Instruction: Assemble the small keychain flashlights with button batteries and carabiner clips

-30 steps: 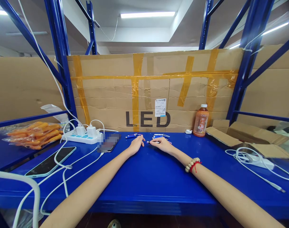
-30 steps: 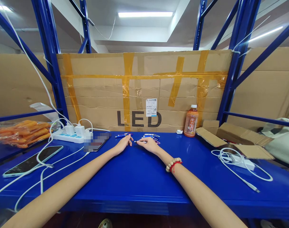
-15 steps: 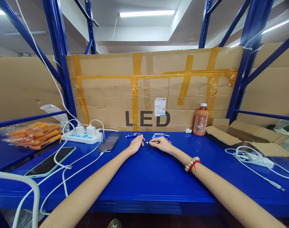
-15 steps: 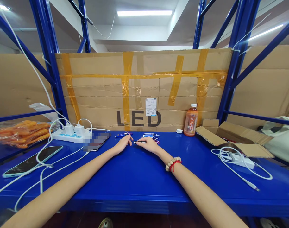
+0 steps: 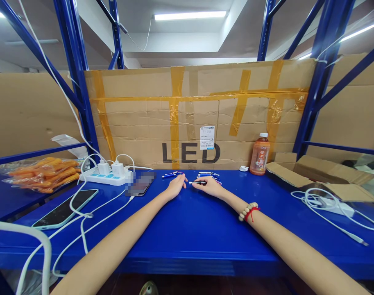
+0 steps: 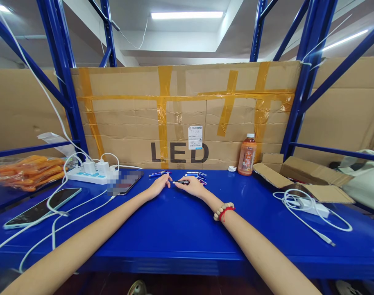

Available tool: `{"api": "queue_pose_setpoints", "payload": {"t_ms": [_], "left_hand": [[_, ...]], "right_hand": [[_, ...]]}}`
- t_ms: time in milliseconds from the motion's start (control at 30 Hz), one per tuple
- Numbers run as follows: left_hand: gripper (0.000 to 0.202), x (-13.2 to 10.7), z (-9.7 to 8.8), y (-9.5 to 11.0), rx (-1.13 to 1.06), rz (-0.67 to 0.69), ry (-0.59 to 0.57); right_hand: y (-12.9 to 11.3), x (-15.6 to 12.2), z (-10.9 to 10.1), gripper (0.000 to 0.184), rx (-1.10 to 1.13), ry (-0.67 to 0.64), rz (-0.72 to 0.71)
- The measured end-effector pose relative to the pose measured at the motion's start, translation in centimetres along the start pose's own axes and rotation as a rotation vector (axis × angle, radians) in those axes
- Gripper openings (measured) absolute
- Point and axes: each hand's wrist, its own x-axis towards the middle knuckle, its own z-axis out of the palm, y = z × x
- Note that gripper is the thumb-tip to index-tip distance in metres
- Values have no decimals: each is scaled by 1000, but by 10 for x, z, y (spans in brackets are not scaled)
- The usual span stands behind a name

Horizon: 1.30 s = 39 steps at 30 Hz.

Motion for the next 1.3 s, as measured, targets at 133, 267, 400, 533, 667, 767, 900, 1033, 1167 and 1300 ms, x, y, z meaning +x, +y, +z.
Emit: {"api": "queue_pose_setpoints", "payload": {"t_ms": [133, 267, 400, 533, 667, 767, 900, 1033, 1167, 1300], "left_hand": [[27, 2, 1, -2, 2, -8, -2], [27, 3, 1, -2, 1, -9, -2], [27, 3, 1, -2, 7, -14, -2], [28, 3, 1, -3, 10, -15, 0], [28, 3, 1, -3, 7, -15, 3], [29, 2, 1, -3, 8, -15, 2], [29, 1, 0, 0, 11, -18, -2], [28, 0, -1, 2, 21, -21, -12], [28, -1, -1, 3, 35, -20, -14], [27, -3, -1, 5, 57, -11, -26]], "right_hand": [[-2, -1, 0, 35, -5, 8, 8], [-5, -1, -1, 33, 2, -5, 4], [-6, -1, -2, 31, -2, -13, 5], [-5, -1, -1, 33, -14, -6, 13], [-3, -1, -2, 35, -23, -9, -2], [0, 1, -2, 32, -24, -37, -27], [3, 2, -2, 31, -30, -64, -43], [0, 1, -2, 37, -47, -47, -27], [-4, -1, -2, 41, -76, -41, -18], [-8, -3, -1, 47, -123, -28, -9]]}}
